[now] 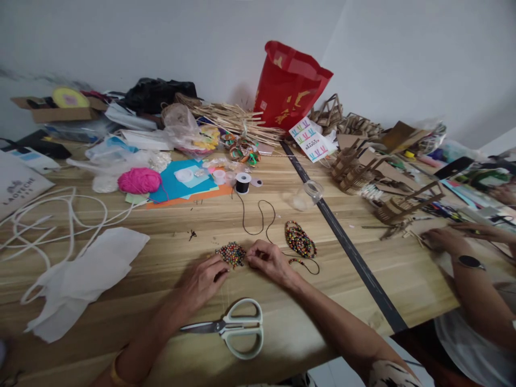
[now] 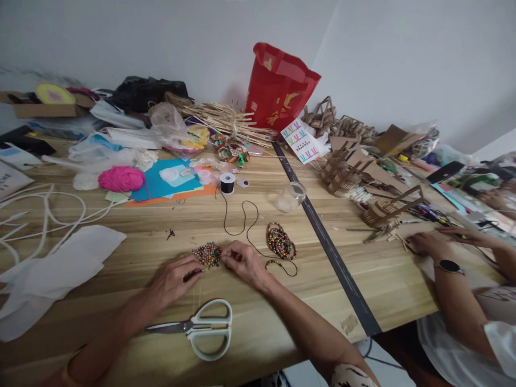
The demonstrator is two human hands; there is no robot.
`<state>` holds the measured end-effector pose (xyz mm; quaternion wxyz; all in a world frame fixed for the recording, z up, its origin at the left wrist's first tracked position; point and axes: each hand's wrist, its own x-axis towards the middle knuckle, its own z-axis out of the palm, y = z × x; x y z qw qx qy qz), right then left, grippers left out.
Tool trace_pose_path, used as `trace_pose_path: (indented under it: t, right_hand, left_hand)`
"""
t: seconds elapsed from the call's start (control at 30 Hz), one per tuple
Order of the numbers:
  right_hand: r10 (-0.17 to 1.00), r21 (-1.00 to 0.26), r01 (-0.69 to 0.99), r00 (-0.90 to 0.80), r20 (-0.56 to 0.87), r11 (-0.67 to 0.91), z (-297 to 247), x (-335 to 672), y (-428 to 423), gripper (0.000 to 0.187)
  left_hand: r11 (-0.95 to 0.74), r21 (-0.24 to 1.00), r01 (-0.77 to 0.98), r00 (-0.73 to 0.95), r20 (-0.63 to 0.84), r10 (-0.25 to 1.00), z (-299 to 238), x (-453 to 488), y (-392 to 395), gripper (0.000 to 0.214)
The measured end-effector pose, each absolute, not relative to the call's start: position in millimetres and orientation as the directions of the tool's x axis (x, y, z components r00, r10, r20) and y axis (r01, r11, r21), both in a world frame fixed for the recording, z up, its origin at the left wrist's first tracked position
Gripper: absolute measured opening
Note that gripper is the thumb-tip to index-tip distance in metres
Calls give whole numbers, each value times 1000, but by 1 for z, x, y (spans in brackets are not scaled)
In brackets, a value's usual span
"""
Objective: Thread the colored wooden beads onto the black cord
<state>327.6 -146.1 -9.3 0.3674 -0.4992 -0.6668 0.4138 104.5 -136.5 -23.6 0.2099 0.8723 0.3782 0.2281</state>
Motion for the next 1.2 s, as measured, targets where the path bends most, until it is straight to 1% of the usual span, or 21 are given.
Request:
trace_pose_path:
  t: [0.07,0.13,0.2,0.3,0.43,0.6,0.83,1.0,1.1,1.2]
  right_hand:
    - [947,-845,460,-282,151,272,-7,326,-148,5]
    - [917,-774,514,-338,214,370,-7,324,-149,6]
    - [891,-717,550,-386,238,429,-9,322,-150,7]
    - [882,-651,611,-418,218,451,-13,321,-151,8]
    - [882,-586,670,-431,192,455,-14,320,-152,7]
    - [873,-550,688,-450,189,474,-12,319,-153,9]
    - [864,-520,698,-463,197,492,-15,319,-153,8]
    - [856,-519,690,-477,196,504,-12,319,-153,7]
    - [848,-516,687,-499,178,512,-10,319,-153,6]
    - [840,-527,669,-509,188,524,-11,319,-153,6]
  left_hand:
    - [-630,517,580,612,234,755,-23,104,-136,16]
    - [-630,504,591,609,234,758,-22,104,-136,16]
    - [-625,499,600,592,248,767,-20,104,-135,16]
    - [-619,494,611,567,273,777,-20,105,-135,16]
    - [-612,488,622,565,260,783,-23,105,-134,15]
    - [-610,511,605,552,283,784,-23,105,-135,15]
    - [-599,519,610,547,271,792,-22,105,-135,15]
    - [-576,584,573,518,287,806,-17,107,-136,15]
    - [-522,656,545,507,237,829,-13,109,-137,15]
    - [-372,755,540,461,105,881,-11,111,-138,13]
